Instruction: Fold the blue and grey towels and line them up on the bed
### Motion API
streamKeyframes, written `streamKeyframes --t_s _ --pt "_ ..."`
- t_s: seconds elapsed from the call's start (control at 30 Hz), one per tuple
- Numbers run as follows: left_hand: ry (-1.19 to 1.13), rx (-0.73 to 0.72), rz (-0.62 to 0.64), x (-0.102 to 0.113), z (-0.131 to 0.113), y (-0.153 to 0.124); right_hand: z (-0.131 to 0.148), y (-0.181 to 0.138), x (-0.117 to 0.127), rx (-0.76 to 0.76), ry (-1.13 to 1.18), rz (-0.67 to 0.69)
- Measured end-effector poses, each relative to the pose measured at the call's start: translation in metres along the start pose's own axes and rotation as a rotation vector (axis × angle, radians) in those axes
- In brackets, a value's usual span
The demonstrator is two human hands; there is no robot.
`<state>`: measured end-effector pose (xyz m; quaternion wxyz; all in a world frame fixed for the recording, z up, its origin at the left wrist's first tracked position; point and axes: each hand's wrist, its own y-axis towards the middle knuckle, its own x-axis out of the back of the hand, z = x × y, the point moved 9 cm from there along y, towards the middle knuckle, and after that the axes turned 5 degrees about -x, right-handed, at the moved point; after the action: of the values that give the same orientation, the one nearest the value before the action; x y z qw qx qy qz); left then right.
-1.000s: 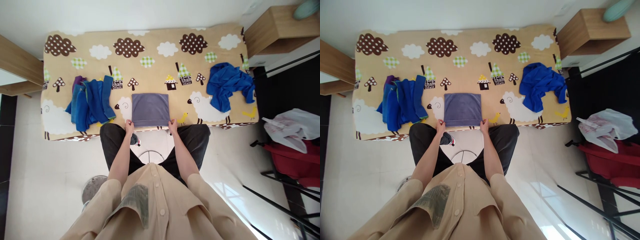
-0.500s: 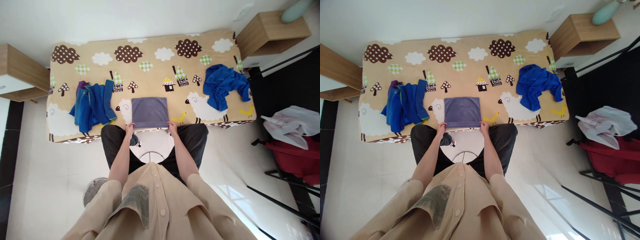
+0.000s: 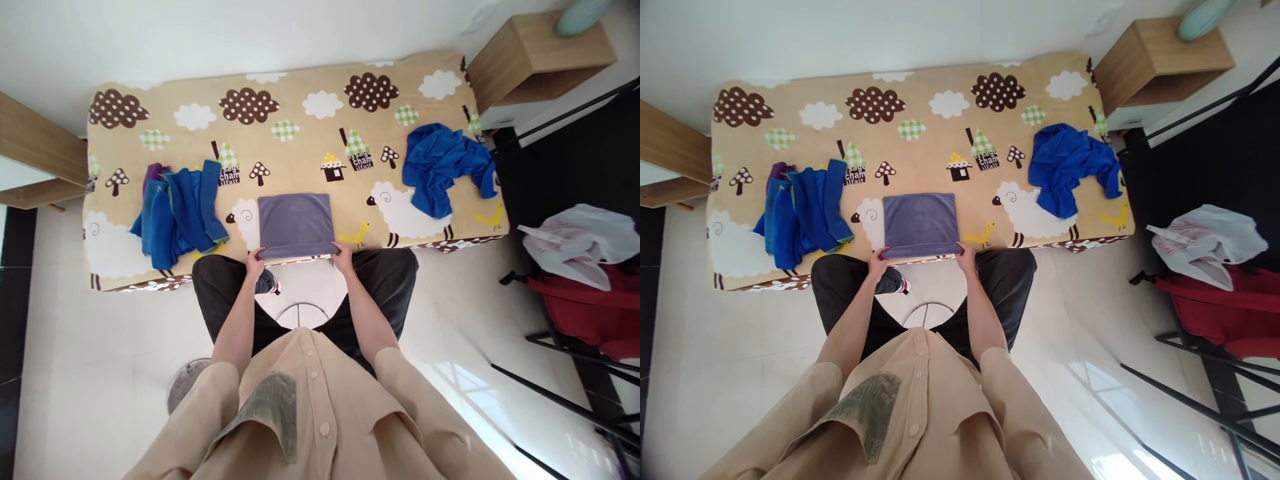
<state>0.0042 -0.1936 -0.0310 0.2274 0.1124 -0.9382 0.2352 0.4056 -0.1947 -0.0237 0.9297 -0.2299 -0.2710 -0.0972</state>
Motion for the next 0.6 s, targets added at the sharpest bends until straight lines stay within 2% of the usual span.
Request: streamKeyframes --t_s 0.17,0.4,0.6 --pt "0.03 -0.046 -0.034 0.003 0.004 0.009 0.002 0.004 -0.001 0.011 0.057 -0.031" --pt "0.053 -0.04 -0.053 0.001 0.007 0.014 -0.008 0.013 -0.001 -0.09 0.03 -0.077" --pt "0.1 -0.049 -0.086 0.005 -0.006 0.013 -0.002 0.016 0.003 -0.083 -0.072 -0.108"
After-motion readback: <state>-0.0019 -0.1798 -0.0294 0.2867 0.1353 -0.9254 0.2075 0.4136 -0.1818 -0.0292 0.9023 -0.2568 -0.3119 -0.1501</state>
